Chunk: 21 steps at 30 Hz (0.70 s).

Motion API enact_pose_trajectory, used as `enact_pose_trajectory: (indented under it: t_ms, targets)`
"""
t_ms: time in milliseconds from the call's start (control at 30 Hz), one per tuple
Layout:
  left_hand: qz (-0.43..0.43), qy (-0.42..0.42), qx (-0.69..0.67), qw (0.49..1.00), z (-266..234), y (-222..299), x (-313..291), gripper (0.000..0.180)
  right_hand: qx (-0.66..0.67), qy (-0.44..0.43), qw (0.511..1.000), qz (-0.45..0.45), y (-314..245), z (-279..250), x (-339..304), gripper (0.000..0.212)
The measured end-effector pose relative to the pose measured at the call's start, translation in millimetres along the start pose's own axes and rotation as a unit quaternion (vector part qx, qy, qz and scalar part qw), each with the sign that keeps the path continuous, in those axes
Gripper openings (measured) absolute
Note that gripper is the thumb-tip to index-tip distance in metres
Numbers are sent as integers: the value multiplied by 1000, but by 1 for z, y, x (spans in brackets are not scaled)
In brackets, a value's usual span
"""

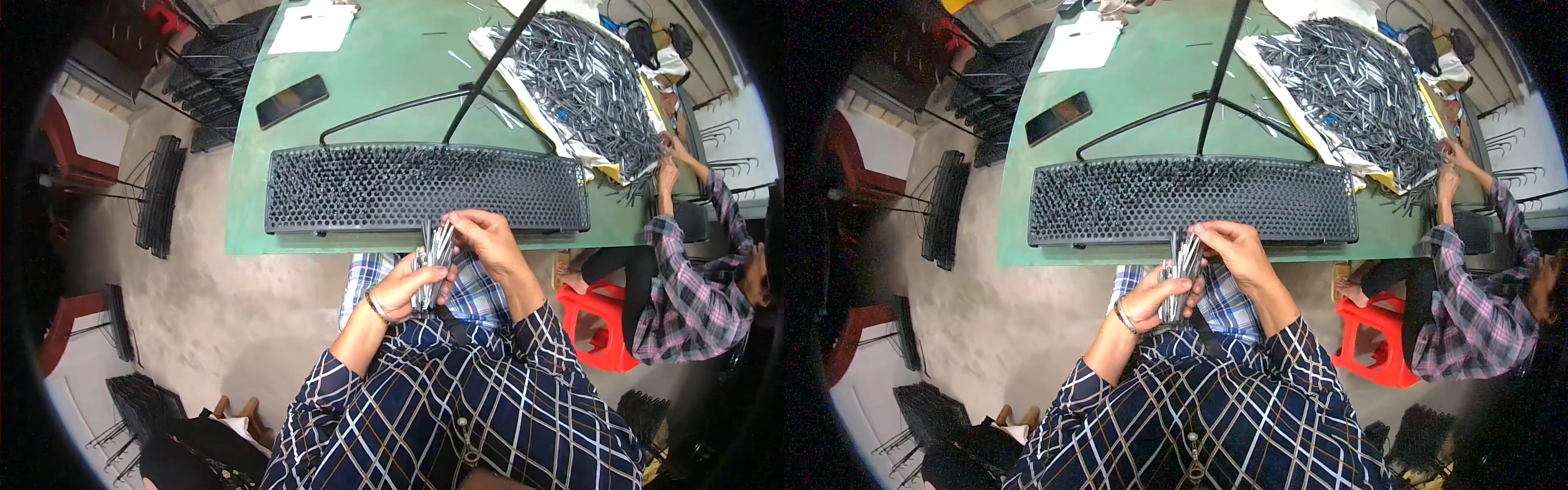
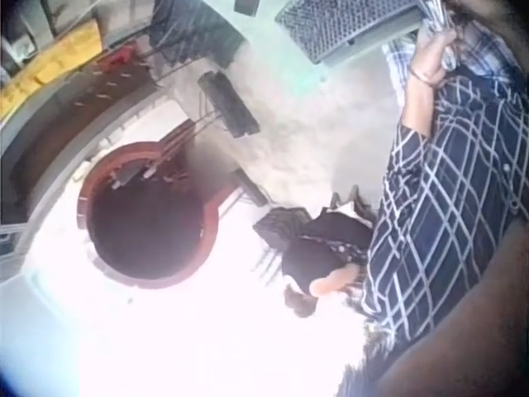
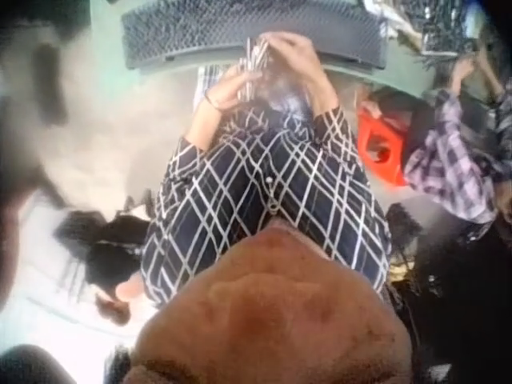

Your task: Picking up small metal pins from a pile and inserting them into a perforated black tray.

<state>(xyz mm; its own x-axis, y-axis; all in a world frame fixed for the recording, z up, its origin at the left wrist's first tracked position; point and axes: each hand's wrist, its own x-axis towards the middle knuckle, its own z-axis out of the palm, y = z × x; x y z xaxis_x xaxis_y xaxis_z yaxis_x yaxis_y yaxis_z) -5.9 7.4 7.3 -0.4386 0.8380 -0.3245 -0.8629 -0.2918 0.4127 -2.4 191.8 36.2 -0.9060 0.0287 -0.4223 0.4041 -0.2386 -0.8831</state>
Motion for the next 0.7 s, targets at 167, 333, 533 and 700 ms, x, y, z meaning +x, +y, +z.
enact_pose_trajectory:
  t_ms: [167,333,533,700]
  targets:
    - [44,25,24,998,-15,2,-8,33,-66,57,995,-51,2,16,7,24]
    - [52,64,40,996,-19,6,-13,37,-154,86,976,-126,3,22,14,22]
    - [57,59,22,996,-31,4,-16,36,-208,137,920,-301,-24,36,32,20]
    - [60,59,20,996,-31,6,-19,40,-308,110,865,-381,-28,50,54,17]
